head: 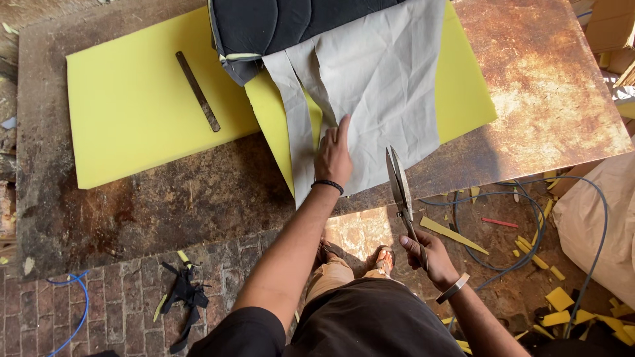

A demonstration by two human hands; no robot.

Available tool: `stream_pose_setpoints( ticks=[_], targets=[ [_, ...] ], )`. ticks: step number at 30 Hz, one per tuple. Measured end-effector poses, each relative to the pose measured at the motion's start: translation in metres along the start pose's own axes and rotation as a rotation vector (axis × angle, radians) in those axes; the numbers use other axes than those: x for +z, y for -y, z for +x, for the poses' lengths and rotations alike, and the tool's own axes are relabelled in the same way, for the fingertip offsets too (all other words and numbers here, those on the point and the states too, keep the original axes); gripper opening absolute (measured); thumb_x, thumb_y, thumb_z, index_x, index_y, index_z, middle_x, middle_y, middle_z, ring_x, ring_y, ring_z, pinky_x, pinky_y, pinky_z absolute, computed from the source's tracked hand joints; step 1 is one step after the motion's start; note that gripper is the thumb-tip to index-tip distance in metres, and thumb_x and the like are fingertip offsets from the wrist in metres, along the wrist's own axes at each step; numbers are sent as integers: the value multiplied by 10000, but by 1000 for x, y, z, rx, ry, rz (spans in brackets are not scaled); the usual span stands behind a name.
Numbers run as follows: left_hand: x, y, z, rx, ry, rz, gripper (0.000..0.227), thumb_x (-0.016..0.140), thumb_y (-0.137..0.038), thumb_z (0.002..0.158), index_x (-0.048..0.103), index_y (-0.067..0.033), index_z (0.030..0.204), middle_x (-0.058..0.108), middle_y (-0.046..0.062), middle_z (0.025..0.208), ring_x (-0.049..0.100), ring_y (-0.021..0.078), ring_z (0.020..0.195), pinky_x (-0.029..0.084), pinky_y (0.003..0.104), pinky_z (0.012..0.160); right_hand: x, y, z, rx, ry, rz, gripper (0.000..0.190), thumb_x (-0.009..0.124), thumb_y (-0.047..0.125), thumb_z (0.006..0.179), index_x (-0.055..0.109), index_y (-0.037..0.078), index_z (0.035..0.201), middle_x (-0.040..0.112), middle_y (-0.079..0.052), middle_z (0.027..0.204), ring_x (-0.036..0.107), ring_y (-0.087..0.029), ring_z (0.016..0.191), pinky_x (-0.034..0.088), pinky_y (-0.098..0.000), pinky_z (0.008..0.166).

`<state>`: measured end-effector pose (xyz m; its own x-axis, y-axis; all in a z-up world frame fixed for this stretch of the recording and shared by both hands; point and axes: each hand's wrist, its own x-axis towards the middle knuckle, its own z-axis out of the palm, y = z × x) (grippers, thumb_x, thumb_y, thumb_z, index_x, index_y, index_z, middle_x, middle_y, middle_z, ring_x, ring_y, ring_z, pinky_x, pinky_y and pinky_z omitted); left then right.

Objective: The person cuts a yellow foam sheet with a long knife, following pre-drawn lines. They then place a dark quilted fabric cover over the foam and trim the fabric with scissors to fit the foam shape.

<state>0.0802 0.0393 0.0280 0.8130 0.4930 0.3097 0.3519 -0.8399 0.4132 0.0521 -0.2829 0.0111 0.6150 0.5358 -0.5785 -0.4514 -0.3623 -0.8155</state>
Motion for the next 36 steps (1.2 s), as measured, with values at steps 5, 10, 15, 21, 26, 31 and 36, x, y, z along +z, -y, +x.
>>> stream_pose_setpoints(
  ticks=[5, 10, 15, 21, 26, 31, 36],
  targets=[
    [4, -7, -49, -14, 147, 35, 559, 798, -255, 870, 517, -139, 1338, 628, 127, 1238, 636, 299, 1154, 536, 423, 970, -19, -28, -11, 28, 50, -50, 407, 751, 436, 863, 607, 57, 818, 526, -17, 604, 519, -143, 524, 438, -310, 492],
    [-18, -42, -82, -320, 92, 179, 813, 880, -409, 703, 511, 1, 1300, 563, 217, 1215, 605, 369, 1112, 537, 445, 910, -26, -37, -17, 27, 108, -73, 412, 750, 453, 845, 668, 51, 882, 546, -9, 625, 517, -127, 539, 444, -303, 499],
    [-6, -36, -70, -376, 309, 145, 732, 801, -338, 846, 449, -175, 1467, 548, 177, 1217, 618, 319, 1060, 578, 441, 807, -41, -46, -23, 15, 161, -141, 460, 757, 485, 833, 658, 37, 865, 541, -13, 643, 530, -131, 547, 464, -308, 504],
    [42, 2, -114, -71, 372, -48, 343, 718, -132, 955, 689, -198, 1290, 712, 33, 1330, 716, 235, 1131, 587, 382, 972, -49, -60, -34, 48, 160, -188, 449, 748, 492, 836, 643, 55, 827, 556, -30, 629, 537, -140, 536, 472, -311, 499],
    [49, 14, -128, -1014, 235, -1001, 331, 783, -306, 953, 706, -75, 1177, 753, 89, 1153, 730, 189, 1018, 615, 303, 861, -52, -61, -37, 16, 202, -148, 439, 750, 476, 849, 633, 53, 831, 546, -20, 627, 537, -140, 538, 469, -314, 500],
    [59, -15, -117, -1139, -4, -1442, 240, 816, -202, 858, 664, -67, 985, 720, 22, 853, 702, 145, 754, 579, 284, 648, -43, -66, -36, 48, 242, -104, 434, 742, 463, 860, 657, 41, 916, 564, -25, 679, 536, -135, 587, 470, -307, 545],
    [47, -41, -115, -969, 112, -1448, 147, 795, -139, 876, 694, -56, 945, 664, 0, 766, 633, 107, 640, 552, 267, 575, -41, -75, -51, 59, 328, -138, 513, 710, 520, 875, 630, 29, 999, 585, -45, 745, 592, -143, 670, 531, -303, 631]
  ],
)
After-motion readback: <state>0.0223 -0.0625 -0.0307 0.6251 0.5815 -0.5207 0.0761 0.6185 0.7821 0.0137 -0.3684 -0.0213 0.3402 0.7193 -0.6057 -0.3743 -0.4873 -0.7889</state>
